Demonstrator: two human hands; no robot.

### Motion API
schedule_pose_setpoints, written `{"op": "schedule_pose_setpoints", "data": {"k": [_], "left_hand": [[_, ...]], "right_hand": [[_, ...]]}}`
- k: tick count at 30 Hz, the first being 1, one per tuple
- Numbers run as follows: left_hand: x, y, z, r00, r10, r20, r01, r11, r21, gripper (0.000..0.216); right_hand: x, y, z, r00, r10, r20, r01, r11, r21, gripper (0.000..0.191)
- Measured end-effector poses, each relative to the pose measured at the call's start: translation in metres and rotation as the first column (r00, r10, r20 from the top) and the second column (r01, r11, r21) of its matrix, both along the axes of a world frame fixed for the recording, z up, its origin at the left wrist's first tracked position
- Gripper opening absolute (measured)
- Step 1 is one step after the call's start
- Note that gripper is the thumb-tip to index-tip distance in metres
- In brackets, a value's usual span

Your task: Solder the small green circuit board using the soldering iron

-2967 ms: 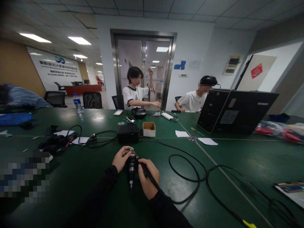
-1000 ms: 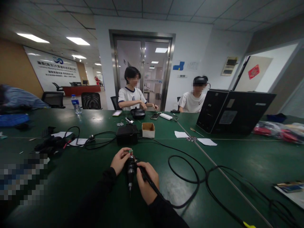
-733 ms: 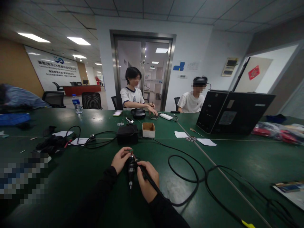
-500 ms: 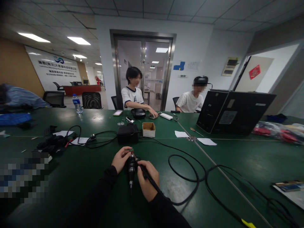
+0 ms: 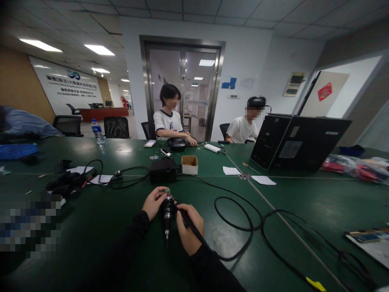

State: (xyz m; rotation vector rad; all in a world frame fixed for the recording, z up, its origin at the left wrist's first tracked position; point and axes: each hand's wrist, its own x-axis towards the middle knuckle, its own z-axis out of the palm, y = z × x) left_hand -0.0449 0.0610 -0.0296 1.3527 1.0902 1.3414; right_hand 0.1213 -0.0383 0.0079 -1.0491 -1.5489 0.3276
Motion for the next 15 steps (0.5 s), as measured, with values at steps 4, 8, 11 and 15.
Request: {"op": "schedule_pose_setpoints", "data": {"k": [4,8,11,15], "left_hand": [[-0.0008,0.0002,-0.0018,1.0,-0.005,0.006,0.005,1.0,-0.008,0.028],[-0.0013,0.0017,-0.0043,1.0,-0.005,0.01,0.005,1.0,-0.003,0.027],[-0.0021,0.003,-0.0065,1.0,-0.008,0.013,0.008,1.0,0.0,0.028],[-0.0032,0.0045,-0.0096,1.0,-0.002,-0.009,0.002,1.0,0.003,0.028]], "right_hand": [[-0.0001,0.0003,-0.0005,1.0,0.001,0.002,-0.001,1.0,-0.005,0.012],[-0.0004,0.0007,-0.0023,1.0,0.009,0.0,-0.009,1.0,-0.02,0.013],[-0.0004,0.0011,-0.0032,1.0,0.011,0.0,-0.011,1.0,-0.023,0.012],[0.0003,0.0005,-0.0036,1.0,0.025,0.006,-0.024,0.999,-0.035,0.012]]}}
